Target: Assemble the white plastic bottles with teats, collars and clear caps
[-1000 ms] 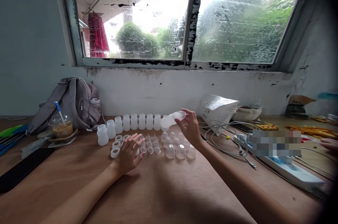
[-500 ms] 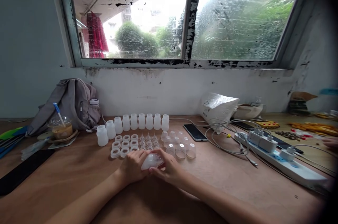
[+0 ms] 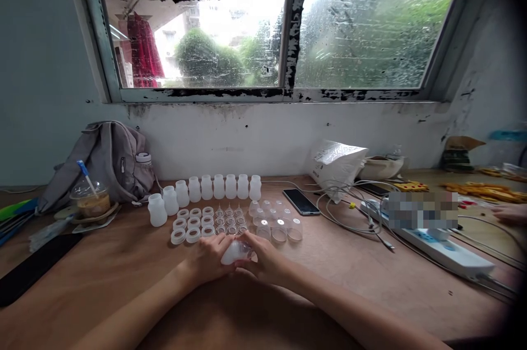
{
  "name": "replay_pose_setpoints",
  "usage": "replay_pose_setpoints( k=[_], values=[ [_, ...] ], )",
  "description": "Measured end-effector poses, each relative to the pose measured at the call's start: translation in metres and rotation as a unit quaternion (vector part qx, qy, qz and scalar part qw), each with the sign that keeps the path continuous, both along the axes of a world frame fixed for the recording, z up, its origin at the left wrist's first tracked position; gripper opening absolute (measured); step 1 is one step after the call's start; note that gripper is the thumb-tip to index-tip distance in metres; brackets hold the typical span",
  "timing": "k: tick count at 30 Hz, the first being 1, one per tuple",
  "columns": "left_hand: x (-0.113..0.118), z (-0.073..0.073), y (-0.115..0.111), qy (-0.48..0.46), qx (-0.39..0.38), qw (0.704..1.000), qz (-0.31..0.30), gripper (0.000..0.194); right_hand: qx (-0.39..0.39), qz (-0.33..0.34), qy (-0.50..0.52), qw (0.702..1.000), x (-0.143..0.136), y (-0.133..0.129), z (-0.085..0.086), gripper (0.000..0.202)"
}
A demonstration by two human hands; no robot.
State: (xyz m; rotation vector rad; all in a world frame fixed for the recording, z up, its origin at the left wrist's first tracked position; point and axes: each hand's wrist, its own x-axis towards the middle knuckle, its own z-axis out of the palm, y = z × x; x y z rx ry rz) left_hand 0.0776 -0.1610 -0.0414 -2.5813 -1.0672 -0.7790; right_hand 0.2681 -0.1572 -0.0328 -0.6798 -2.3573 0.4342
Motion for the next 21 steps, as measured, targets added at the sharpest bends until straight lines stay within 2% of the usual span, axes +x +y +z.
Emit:
replay_pose_setpoints(
  k=[4, 7, 14, 17, 21],
  values=[
    [-0.001, 0.008, -0.002, 0.002, -0.056, 0.998, -0.033, 0.036, 0.041, 0.018, -0.024, 0.999, 0.004, -0.002, -0.001, 0.037],
    [0.000, 0.014, -0.003, -0.006, -0.094, 0.995, -0.035, 0.028, 0.078, 0.032, -0.048, 0.995, 0.006, -0.002, 0.001, 0.041],
    [0.000, 0.022, -0.005, -0.041, -0.166, 0.983, -0.069, 0.024, 0.166, 0.015, -0.119, 0.979, 0.011, -0.002, 0.017, 0.038],
    [0.001, 0.020, -0.006, -0.043, -0.159, 0.984, -0.067, 0.025, 0.194, 0.011, -0.127, 0.973, 0.010, -0.005, 0.022, 0.037],
    [0.005, 0.010, -0.002, -0.051, -0.127, 0.988, -0.072, 0.031, 0.202, -0.009, -0.105, 0.974, 0.009, -0.005, 0.024, 0.032]
  ],
)
